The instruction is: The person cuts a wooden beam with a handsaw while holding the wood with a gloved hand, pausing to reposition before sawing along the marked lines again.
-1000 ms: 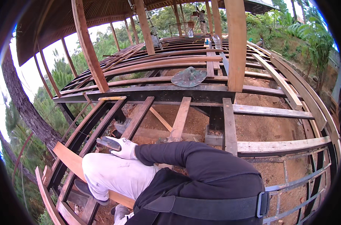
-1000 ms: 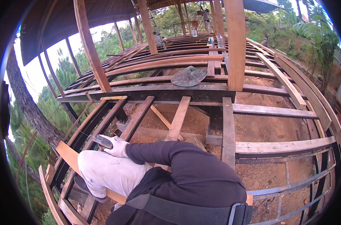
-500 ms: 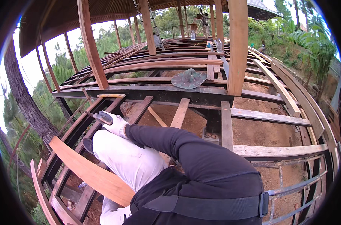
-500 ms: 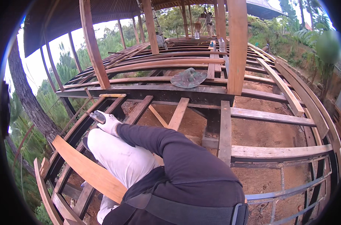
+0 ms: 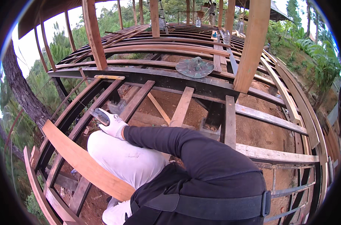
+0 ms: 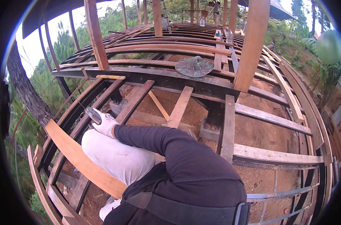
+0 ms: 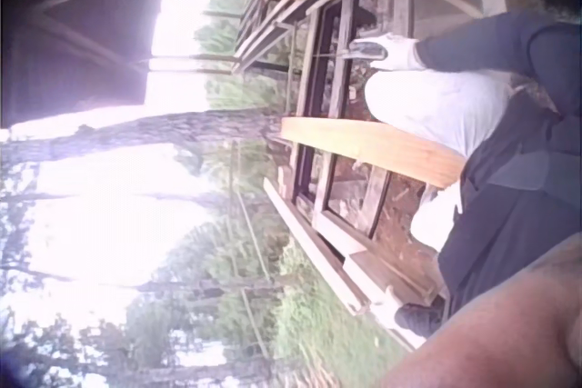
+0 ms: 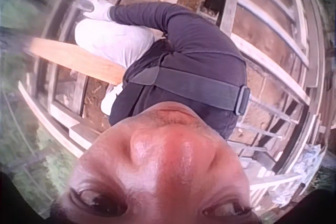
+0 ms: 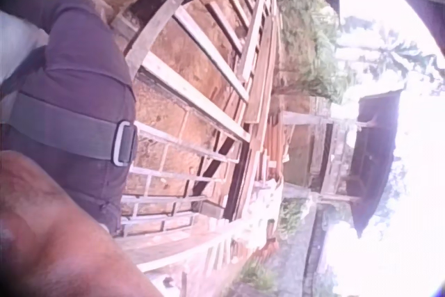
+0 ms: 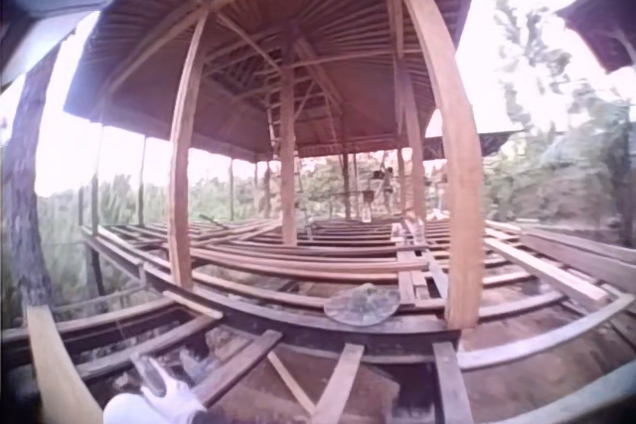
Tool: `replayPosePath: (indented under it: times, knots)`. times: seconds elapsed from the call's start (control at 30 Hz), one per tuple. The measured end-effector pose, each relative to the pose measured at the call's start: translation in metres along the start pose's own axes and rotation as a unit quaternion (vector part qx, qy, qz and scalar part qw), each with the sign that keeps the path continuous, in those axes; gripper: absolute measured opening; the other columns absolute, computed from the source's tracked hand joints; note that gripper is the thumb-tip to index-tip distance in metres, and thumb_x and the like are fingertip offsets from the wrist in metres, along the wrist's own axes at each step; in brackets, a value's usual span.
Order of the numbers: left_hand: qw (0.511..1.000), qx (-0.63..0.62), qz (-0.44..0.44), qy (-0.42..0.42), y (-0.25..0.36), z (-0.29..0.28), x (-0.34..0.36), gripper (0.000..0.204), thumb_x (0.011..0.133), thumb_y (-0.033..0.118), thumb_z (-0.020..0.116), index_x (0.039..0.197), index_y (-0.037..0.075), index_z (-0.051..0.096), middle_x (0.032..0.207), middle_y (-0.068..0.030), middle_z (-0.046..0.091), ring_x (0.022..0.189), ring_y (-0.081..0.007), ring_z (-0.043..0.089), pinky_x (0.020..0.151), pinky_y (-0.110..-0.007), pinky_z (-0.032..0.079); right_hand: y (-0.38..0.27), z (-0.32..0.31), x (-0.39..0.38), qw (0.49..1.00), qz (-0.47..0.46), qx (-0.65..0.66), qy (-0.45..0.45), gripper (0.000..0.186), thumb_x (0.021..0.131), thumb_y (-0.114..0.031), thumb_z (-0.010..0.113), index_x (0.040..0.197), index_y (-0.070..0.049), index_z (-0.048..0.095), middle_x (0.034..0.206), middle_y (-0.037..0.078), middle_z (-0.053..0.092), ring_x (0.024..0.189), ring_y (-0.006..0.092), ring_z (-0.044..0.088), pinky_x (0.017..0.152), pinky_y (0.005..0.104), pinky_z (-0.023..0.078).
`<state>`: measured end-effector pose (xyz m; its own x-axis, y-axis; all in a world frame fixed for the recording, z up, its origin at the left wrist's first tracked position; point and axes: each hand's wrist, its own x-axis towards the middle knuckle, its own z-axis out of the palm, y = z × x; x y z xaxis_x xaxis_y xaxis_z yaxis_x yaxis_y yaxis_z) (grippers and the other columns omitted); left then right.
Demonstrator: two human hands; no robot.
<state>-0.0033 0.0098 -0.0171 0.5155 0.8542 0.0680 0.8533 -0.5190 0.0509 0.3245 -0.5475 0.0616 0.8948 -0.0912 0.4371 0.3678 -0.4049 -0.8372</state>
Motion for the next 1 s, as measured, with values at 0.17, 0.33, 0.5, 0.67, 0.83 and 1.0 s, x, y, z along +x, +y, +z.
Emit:
replayPosePath:
  times: [0.17, 0.33, 0.5, 0.67, 0.83, 1.0]
  knots:
    - [0.985, -0.171, 0.023, 0.020, -0.049, 0.044, 0.046, 0.087, 0.083, 0.039, 0.079, 0.151, -0.002, 0.044, 0.145, -0.0214, 0.058, 0.129, -0.0337, 0.059, 0.112, -0.044, 0.045, 0.021, 0.049, 0.003, 0.999, -0.012, 0.022, -0.030, 0.073, 0.087, -0.022, 0.072, 0.152, -0.003, 0.046, 0.132, 0.026, 0.066, 0.127, 0.0366, 0.063, 0.106, 0.0396, 0.050]
    - [0.984, -0.177, 0.007, 0.002, 0.005, 0.028, 0.034, 0.093, 0.080, 0.039, 0.083, 0.152, -0.005, 0.043, 0.151, -0.0258, 0.052, 0.140, -0.0351, 0.052, 0.116, -0.039, 0.040, 0.055, -0.036, 0.014, 0.993, -0.001, 0.046, 0.104, 0.051, 0.090, -0.006, 0.076, 0.138, 0.003, 0.060, 0.129, 0.016, 0.070, 0.118, 0.0199, 0.066, 0.102, 0.0338, 0.052]
    - [0.992, -0.109, -0.049, 0.033, 0.002, 0.020, 0.027, 0.097, 0.076, 0.043, 0.085, 0.154, 0.002, 0.044, 0.148, -0.0227, 0.057, 0.134, -0.0361, 0.057, 0.113, -0.042, 0.044, 0.110, -0.078, 0.013, 0.979, 0.023, -0.109, 0.172, 0.051, 0.090, -0.015, 0.076, 0.137, 0.001, 0.061, 0.136, 0.014, 0.066, 0.123, 0.0254, 0.064, 0.108, 0.0359, 0.048]
    - [0.993, -0.074, -0.077, 0.041, -0.017, 0.017, 0.015, 0.098, 0.071, 0.051, 0.085, 0.152, 0.007, 0.049, 0.138, -0.0234, 0.063, 0.126, -0.0385, 0.062, 0.106, -0.047, 0.049, 0.091, -0.048, 0.019, 0.994, -0.052, -0.027, 0.088, 0.048, 0.094, -0.008, 0.072, 0.139, 0.006, 0.058, 0.136, 0.016, 0.066, 0.120, 0.0240, 0.065, 0.106, 0.0356, 0.049]
    - [0.996, -0.030, -0.083, 0.027, 0.008, 0.020, 0.022, 0.101, 0.070, 0.059, 0.083, 0.152, 0.012, 0.049, 0.130, -0.0226, 0.066, 0.119, -0.0373, 0.065, 0.102, -0.047, 0.052, 0.020, -0.016, 0.036, 0.980, -0.189, -0.050, 0.038, 0.043, 0.097, -0.006, 0.066, 0.137, 0.009, 0.059, 0.138, 0.018, 0.063, 0.122, 0.0252, 0.063, 0.106, 0.0357, 0.048]
    - [0.995, 0.001, -0.098, 0.022, -0.001, 0.016, 0.014, 0.101, 0.070, 0.065, 0.078, 0.152, 0.013, 0.049, 0.131, -0.0214, 0.065, 0.118, -0.0364, 0.066, 0.100, -0.048, 0.052, 0.000, -0.027, 0.076, 0.963, -0.243, -0.109, 0.035, 0.037, 0.098, -0.010, 0.067, 0.133, 0.001, 0.064, 0.131, 0.021, 0.066, 0.115, 0.0312, 0.067, 0.101, 0.0366, 0.052]
